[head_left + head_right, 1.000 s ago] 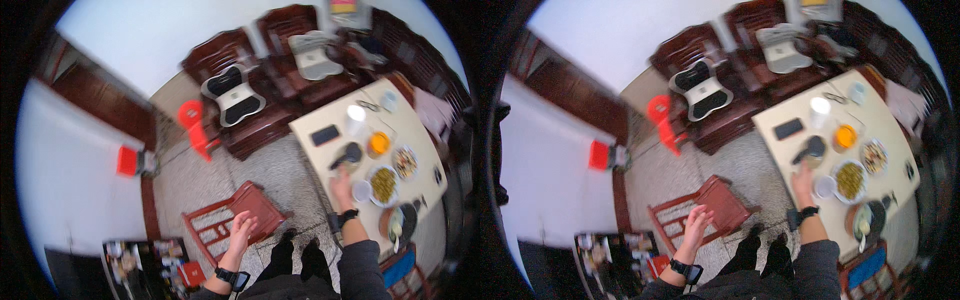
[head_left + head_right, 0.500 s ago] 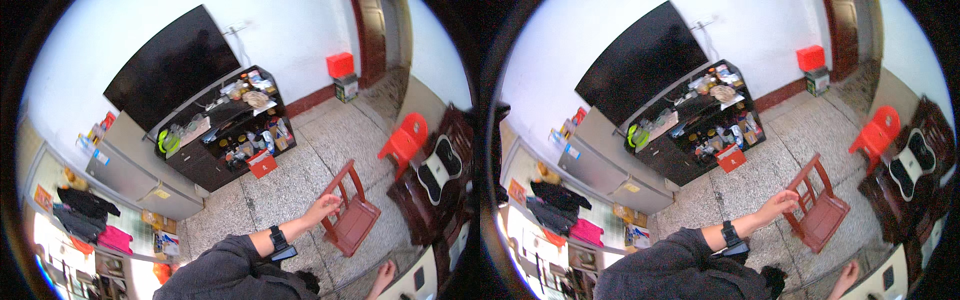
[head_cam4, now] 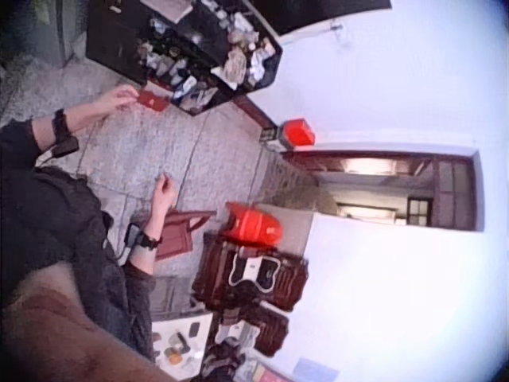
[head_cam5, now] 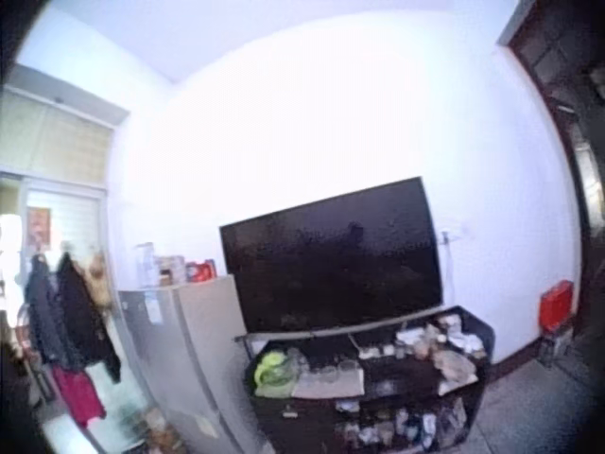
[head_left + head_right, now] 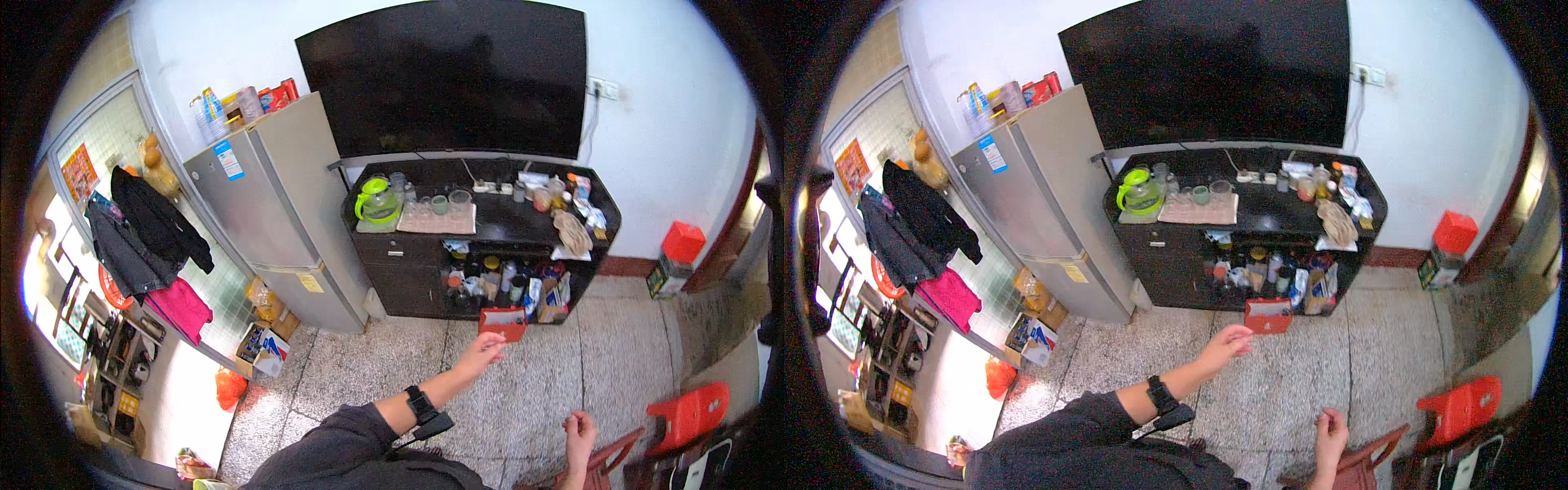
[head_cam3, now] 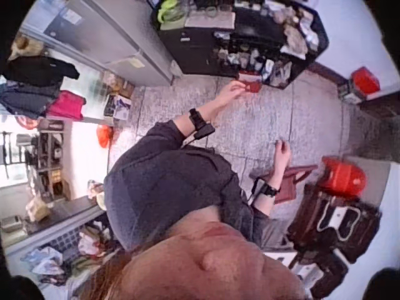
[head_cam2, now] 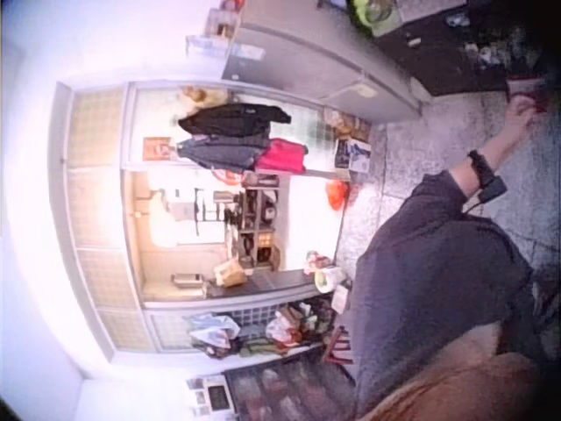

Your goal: The person repeatedly moves various containers, jars, and small items between a TV stand and a dining table, picking them up and placing them down multiple times. The person handles plastic containers, jars with lids, and small boxes, shifting them across surfaces without a clear final arrangement.

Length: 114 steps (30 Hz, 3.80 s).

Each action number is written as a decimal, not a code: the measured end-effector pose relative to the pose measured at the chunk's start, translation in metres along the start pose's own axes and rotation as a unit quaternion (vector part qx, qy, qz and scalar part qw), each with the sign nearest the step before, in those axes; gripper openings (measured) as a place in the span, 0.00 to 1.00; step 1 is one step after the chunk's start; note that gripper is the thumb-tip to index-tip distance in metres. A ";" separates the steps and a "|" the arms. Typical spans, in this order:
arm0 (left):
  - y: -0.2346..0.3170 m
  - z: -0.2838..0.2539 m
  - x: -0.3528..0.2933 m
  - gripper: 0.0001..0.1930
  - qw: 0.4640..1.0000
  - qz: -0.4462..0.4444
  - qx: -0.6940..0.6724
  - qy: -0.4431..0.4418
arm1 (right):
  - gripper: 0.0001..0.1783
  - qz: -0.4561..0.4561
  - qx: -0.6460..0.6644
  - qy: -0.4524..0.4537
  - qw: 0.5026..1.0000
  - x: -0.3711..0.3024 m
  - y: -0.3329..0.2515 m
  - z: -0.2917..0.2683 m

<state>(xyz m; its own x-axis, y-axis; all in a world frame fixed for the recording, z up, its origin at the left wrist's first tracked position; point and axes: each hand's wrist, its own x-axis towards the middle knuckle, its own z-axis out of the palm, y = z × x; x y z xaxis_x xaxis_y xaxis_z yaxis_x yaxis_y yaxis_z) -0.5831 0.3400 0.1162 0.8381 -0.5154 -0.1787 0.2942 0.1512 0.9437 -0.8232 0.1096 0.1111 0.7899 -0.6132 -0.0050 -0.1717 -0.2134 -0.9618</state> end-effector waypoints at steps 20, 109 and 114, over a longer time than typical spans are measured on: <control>0.145 -0.093 0.362 0.13 0.985 0.047 0.033 0.163 | 0.10 -0.118 -0.122 -0.095 0.981 0.571 -0.085 0.157; 0.022 0.019 0.777 0.50 0.941 0.043 0.321 0.096 | 0.25 -0.151 -0.067 -0.130 0.978 0.919 0.054 0.258; 0.030 0.023 0.773 0.50 0.949 0.023 0.313 -0.040 | 0.25 -0.132 -0.052 -0.123 0.982 0.908 0.063 0.242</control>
<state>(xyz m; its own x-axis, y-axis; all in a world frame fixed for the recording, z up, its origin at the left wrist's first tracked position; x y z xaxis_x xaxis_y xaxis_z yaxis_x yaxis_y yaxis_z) 0.0632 -0.0736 0.0129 0.7989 -0.5861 -0.1350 -0.0932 -0.3425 0.9349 0.0259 -0.2765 -0.0205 0.9312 -0.3261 0.1631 0.0100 -0.4244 -0.9054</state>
